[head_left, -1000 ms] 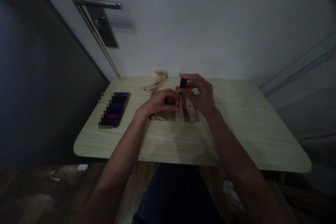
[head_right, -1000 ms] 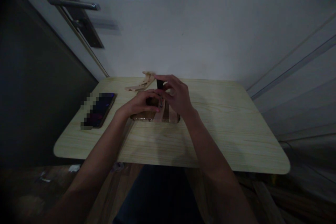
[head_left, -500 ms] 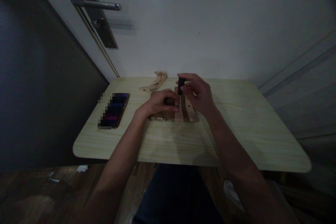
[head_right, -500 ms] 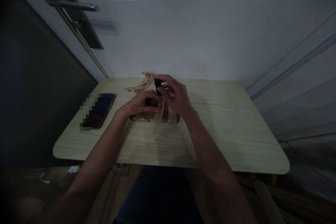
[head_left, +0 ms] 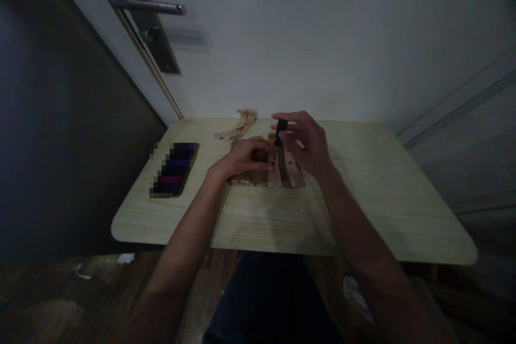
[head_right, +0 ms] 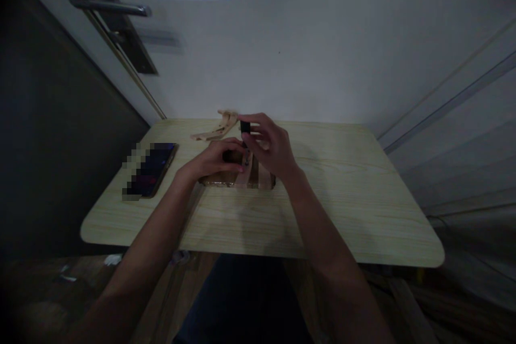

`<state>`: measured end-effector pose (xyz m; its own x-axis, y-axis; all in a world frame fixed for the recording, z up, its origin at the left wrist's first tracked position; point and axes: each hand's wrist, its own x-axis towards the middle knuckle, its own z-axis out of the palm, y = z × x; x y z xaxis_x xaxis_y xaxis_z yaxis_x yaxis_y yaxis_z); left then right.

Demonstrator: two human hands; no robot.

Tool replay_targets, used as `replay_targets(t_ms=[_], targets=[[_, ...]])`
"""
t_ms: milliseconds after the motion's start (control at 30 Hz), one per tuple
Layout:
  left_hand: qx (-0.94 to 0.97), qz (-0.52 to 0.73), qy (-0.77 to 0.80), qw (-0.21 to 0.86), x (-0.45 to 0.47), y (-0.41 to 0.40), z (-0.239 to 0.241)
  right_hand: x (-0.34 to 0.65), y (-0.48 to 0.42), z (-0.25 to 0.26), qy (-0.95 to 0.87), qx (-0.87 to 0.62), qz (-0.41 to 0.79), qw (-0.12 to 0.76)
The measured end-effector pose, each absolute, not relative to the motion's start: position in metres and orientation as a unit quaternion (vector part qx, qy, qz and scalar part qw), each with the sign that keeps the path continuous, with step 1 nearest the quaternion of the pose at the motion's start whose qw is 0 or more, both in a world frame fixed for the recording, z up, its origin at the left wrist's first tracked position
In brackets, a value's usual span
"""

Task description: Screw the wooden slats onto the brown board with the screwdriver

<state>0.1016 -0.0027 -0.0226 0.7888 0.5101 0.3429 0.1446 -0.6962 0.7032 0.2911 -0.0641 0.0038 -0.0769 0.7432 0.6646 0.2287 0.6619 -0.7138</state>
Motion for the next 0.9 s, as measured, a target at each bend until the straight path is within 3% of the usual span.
replay_targets(t_ms=[133,500,767,900], targets=[[0.882,0.265,0.188,0.342,0.1015,-0.0041,-0.0194,0.2906,-0.0643,0.0062,-0.693,-0.336,0.238,0.592],[0.877,0.271,0.181,0.354,0.1015,-0.004,-0.0207,0.2867,-0.0636,0.005,-0.695,-0.379,0.133,0.597],[0.881,0.265,0.181,0.347,0.1019,-0.0022,-0.0228,0.29,-0.0661,0.0057,-0.706,-0.343,0.244,0.57],[0.88,0.265,0.186,0.347,0.1015,-0.0019,-0.0235,0.2909,-0.0616,0.0007,-0.678,-0.372,0.232,0.591]])
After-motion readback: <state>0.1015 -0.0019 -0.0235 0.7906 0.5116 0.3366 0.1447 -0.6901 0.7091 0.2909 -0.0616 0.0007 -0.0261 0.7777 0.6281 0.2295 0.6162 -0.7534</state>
